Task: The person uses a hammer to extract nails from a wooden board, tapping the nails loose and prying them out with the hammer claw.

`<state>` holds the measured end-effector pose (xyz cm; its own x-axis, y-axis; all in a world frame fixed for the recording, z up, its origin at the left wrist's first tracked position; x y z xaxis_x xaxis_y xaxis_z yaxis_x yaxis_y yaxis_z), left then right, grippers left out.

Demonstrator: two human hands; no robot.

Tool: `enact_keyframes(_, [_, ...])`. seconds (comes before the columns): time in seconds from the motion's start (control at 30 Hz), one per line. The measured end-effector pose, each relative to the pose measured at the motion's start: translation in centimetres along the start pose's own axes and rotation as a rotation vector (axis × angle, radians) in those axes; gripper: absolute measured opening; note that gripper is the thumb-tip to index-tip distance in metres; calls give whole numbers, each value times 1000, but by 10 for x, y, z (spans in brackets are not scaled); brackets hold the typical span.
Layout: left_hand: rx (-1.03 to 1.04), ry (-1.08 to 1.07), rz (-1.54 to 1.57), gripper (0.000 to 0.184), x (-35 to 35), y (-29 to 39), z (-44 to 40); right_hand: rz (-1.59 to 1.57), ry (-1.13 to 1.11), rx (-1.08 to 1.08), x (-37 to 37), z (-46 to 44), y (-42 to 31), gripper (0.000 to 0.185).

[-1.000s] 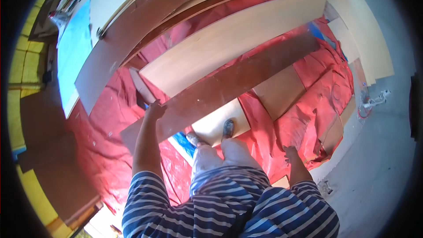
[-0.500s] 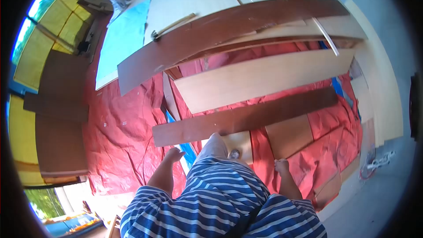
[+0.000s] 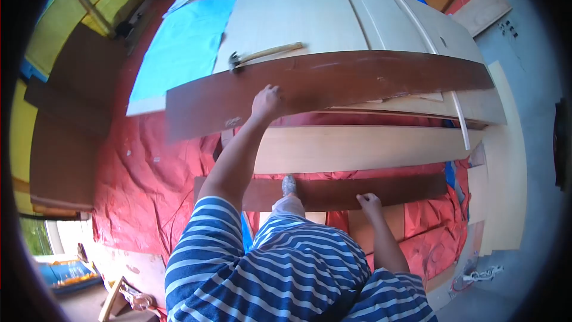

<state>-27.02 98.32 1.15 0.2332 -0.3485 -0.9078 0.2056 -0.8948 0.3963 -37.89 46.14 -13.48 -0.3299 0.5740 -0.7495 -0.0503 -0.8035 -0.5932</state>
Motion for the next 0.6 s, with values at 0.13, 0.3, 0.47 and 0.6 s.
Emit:
enact_keyframes(0.13, [-186,1,73,26,23,11,-96,-63,-81,65,-4,-45,-64,38])
enact_keyframes(0.3, [-104,95,86,24,73,9,-160,-100,-75,107,-25,-72,-109,36])
enact_keyframes(0.47, [-131,265,157,26,82,3,-165,-186,-50,102,-25,-138,-90,33])
enact_keyframes(0.6, [-126,-49,138,34,71,-6,-136,481,276,-340,-94,-187,-255,98])
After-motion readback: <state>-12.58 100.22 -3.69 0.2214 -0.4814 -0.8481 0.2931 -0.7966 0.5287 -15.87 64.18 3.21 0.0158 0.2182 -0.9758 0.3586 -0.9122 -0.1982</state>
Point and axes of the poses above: each hand's wrist, its own z-axis away from the middle knuckle, its own x-axis out of the palm, y = z × x, the point moved 7 cm from there along -z, towards the middle knuckle
